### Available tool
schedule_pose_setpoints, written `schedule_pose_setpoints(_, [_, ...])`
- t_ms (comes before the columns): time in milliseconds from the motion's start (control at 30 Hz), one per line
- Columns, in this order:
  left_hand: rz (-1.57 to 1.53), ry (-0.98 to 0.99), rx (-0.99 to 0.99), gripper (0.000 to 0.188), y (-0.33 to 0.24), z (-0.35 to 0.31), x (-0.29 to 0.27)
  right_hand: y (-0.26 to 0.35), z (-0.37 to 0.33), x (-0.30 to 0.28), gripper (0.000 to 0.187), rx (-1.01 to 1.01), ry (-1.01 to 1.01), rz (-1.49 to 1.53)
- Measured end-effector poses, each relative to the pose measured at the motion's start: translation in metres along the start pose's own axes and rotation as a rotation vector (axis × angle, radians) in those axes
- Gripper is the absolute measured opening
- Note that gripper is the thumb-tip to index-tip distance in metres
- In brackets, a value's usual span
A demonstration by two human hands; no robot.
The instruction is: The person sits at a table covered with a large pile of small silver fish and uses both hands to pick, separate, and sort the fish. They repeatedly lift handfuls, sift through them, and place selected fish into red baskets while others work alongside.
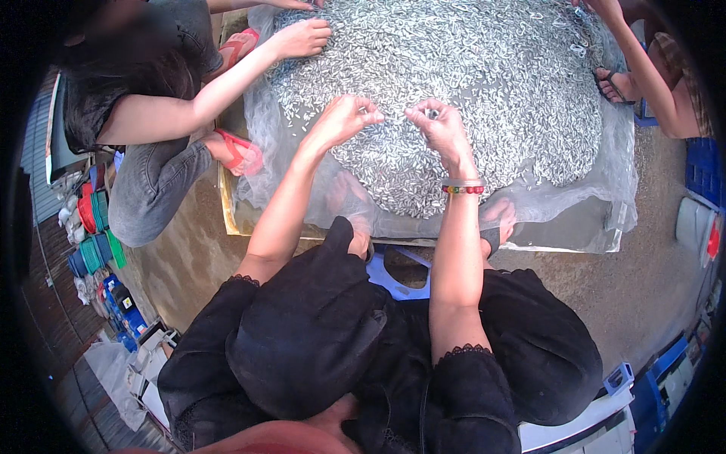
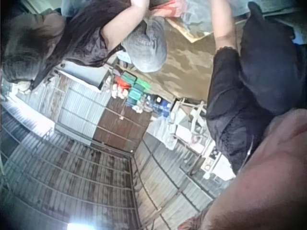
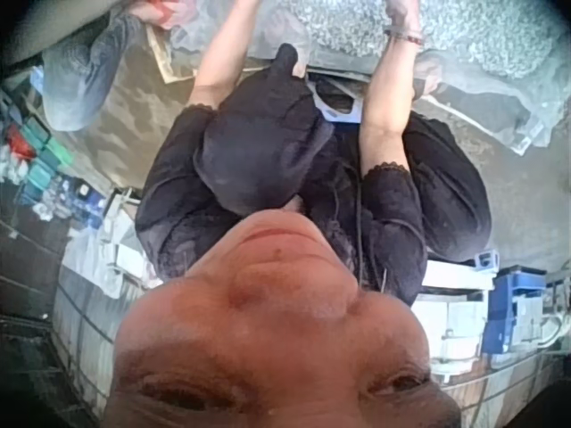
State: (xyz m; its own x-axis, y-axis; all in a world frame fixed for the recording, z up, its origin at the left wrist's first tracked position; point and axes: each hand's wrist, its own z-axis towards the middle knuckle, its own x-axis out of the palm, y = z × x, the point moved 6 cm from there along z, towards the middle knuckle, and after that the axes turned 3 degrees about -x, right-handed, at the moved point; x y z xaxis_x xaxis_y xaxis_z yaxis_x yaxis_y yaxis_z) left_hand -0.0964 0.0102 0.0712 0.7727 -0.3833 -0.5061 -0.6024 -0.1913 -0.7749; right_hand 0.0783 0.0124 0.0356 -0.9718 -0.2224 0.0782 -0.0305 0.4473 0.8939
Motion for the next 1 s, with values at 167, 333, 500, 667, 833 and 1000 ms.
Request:
schedule_pose_setpoints(167, [-0.523, 0.081, -0.063, 0.018, -0.012, -0.011, -0.010, -0.005, 0.008, -0.024, 0.017, -0.130, -0.200, -0.219])
schedule_pose_setpoints(333, [-0.280, -0.435, -0.037, 0.020, 0.023, -0.004, -0.035, 0.014, -0.008, -0.008, 0.018, -0.030, 0.016, 0.178])
schedule_pose_setpoints(500, [-0.595, -0.235, -0.024, 0.025, 0.008, -0.005, -0.019, 0.022, -0.010, -0.003, 0.016, 0.010, 0.144, 0.136])
schedule_pose_setpoints(667, [-0.698, 0.287, -0.022, 0.020, -0.018, -0.016, 0.012, 0.009, -0.008, -0.001, 0.016, 0.039, 0.126, 0.263])
schedule_pose_setpoints(833, [-0.777, 0.173, -0.077, 0.015, 0.001, -0.006, 0.003, 0.029, -0.013, 0.007, 0.014, -0.038, 0.123, 0.685])
schedule_pose_setpoints(1000, [-0.819, 0.136, -0.042, 0.017, -0.016, -0.014, -0.015, 0.033, -0.011, 0.002, 0.014, -0.176, 0.228, 0.758])
